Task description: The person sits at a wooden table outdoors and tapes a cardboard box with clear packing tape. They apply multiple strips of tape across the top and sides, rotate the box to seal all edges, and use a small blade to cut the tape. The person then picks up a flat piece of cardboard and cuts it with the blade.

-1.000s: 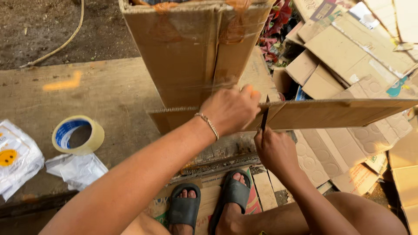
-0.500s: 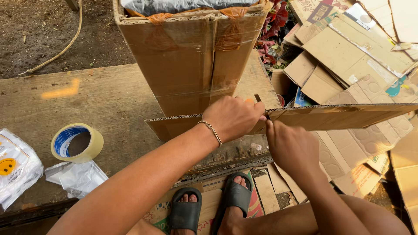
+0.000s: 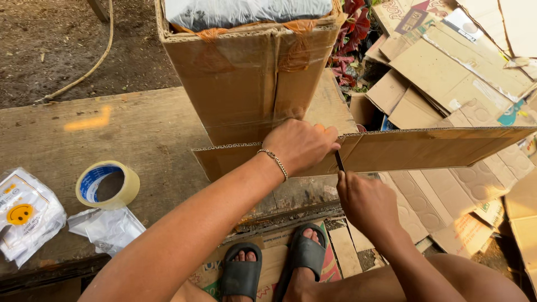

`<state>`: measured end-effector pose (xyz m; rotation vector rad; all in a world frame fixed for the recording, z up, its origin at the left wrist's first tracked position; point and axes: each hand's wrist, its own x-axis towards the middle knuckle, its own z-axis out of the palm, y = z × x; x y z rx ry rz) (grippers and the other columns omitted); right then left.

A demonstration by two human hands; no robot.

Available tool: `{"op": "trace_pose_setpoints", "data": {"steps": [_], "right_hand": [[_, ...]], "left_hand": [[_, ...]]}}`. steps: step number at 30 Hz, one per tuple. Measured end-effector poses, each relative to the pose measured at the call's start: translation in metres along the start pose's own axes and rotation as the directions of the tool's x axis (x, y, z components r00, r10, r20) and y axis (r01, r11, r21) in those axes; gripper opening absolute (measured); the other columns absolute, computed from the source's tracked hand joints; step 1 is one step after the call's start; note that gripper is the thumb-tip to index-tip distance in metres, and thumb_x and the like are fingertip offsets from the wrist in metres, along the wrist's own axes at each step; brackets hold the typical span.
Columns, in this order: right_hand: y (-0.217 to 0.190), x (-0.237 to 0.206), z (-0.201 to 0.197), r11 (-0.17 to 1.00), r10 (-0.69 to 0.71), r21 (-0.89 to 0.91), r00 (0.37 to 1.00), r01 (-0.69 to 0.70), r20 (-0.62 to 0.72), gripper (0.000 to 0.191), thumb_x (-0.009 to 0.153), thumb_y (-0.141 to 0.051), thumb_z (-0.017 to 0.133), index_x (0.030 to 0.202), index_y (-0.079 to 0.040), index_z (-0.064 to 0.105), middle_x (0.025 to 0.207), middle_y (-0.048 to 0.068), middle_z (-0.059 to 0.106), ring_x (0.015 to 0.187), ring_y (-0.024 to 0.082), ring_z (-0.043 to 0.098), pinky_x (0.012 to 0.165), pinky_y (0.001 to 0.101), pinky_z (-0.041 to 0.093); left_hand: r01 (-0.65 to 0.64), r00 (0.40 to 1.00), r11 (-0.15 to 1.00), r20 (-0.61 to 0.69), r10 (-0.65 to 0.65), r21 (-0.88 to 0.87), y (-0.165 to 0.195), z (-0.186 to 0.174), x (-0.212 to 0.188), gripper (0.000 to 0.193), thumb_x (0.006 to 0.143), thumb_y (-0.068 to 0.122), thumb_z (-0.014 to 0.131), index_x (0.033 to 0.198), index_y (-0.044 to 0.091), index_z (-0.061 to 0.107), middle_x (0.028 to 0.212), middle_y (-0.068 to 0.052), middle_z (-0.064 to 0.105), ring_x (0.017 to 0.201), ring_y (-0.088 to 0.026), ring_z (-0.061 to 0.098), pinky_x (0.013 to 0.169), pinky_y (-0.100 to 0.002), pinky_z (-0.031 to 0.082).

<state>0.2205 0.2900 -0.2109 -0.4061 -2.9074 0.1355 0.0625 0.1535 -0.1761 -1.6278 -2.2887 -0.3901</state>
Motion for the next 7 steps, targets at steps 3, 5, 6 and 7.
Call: {"op": "trace_pose_setpoints", "data": {"steps": [3,5,6,7], "right_hand": [[0.003,0.025,-0.003,0.999,0.039,-0.019,0.998,-0.038,0.043,0.044,0.104,-0.036,0.051,0.073,-0.009,0.064,0.060,0.021,0.062,0.056,0.045,0.063,0.054,0.0560,0.051],[0.001,0.037,0.001,1.000,-0.001,0.010,0.999,0.001,0.035,0.046,0.107,-0.036,0.051,0.073,-0.009,0.066,0.063,0.023,0.063,0.060,0.047,0.063,0.058,0.0574,0.052],[-0.001,0.037,0.002,1.000,0.008,0.017,1.000,-0.008,0.029,0.044,0.105,-0.037,0.051,0.074,-0.009,0.066,0.064,0.023,0.064,0.061,0.047,0.064,0.059,0.0578,0.052],[-0.003,0.041,0.002,1.000,0.009,0.020,1.000,-0.010,0.006,0.043,0.104,-0.037,0.052,0.076,-0.009,0.067,0.065,0.024,0.065,0.061,0.046,0.065,0.061,0.0583,0.052]], "left_hand": [[-0.035,0.999,0.999,-0.019,0.035,0.016,0.004,0.001,-0.006,0.038,0.099,0.046,0.056,0.090,0.009,0.061,0.077,-0.012,0.072,0.067,-0.031,0.073,0.054,-0.041,0.058],[-0.006,1.000,1.000,-0.027,0.007,0.018,0.007,0.000,-0.005,0.038,0.098,0.046,0.057,0.090,0.009,0.062,0.080,-0.012,0.072,0.068,-0.031,0.074,0.055,-0.041,0.058],[0.016,0.999,0.999,-0.044,-0.015,0.028,0.002,-0.004,0.000,0.038,0.098,0.047,0.057,0.090,0.010,0.062,0.081,-0.012,0.072,0.069,-0.031,0.074,0.055,-0.041,0.059],[0.017,0.998,0.999,-0.058,-0.014,0.041,-0.018,-0.015,0.047,0.038,0.098,0.047,0.057,0.090,0.010,0.062,0.081,-0.012,0.072,0.069,-0.031,0.074,0.055,-0.041,0.059]]}}
